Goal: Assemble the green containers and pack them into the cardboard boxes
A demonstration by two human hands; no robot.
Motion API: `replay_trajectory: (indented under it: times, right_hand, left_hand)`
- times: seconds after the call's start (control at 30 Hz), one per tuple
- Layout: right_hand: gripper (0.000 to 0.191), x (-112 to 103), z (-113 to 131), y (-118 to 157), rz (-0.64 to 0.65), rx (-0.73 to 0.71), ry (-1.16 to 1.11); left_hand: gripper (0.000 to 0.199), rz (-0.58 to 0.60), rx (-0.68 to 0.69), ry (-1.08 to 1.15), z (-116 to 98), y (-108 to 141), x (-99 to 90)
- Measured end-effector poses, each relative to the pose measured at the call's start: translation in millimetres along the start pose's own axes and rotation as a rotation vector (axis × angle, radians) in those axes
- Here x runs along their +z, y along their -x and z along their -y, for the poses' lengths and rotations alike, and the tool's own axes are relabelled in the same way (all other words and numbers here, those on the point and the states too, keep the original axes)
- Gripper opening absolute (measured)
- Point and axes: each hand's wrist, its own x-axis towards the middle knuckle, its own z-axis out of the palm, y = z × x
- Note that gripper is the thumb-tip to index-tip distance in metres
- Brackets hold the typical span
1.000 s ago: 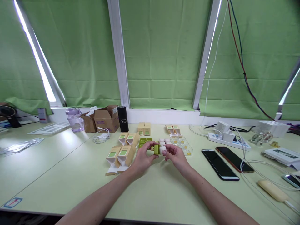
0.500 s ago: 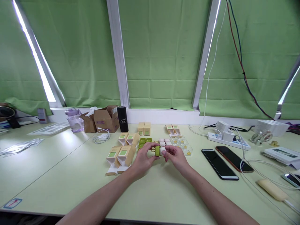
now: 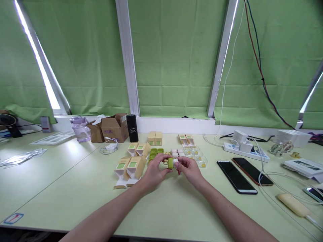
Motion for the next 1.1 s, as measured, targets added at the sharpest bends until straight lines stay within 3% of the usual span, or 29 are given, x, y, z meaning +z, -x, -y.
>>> replay_trajectory:
  times: [0.57,0.83,0.97,1.1]
  right_hand:
    - [0.055,2.3,-4.9,0.5,-0.074,-0.043,0.052]
    - [0.045,6.9,-3.4,3.0,-0.131,-0.089,-0.011]
    - [0.043,10.2,-4.5,5.1,-0.138,-0.115,-0.033]
    - [0.043,13.1,-6.7,6.0,-0.12,-0.098,-0.06]
  left_hand:
    - [0.049,-0.007,0.051,-0.164,-2.8,4.2,8.0]
    - [0.049,-0.144,0.212,-0.308,0.5,6.6,13.0]
    - [0.051,-0.102,0.306,-0.355,3.1,10.6,16.9]
    - [0.057,-0.037,0.263,-0.352,0.4,13.4,19.0]
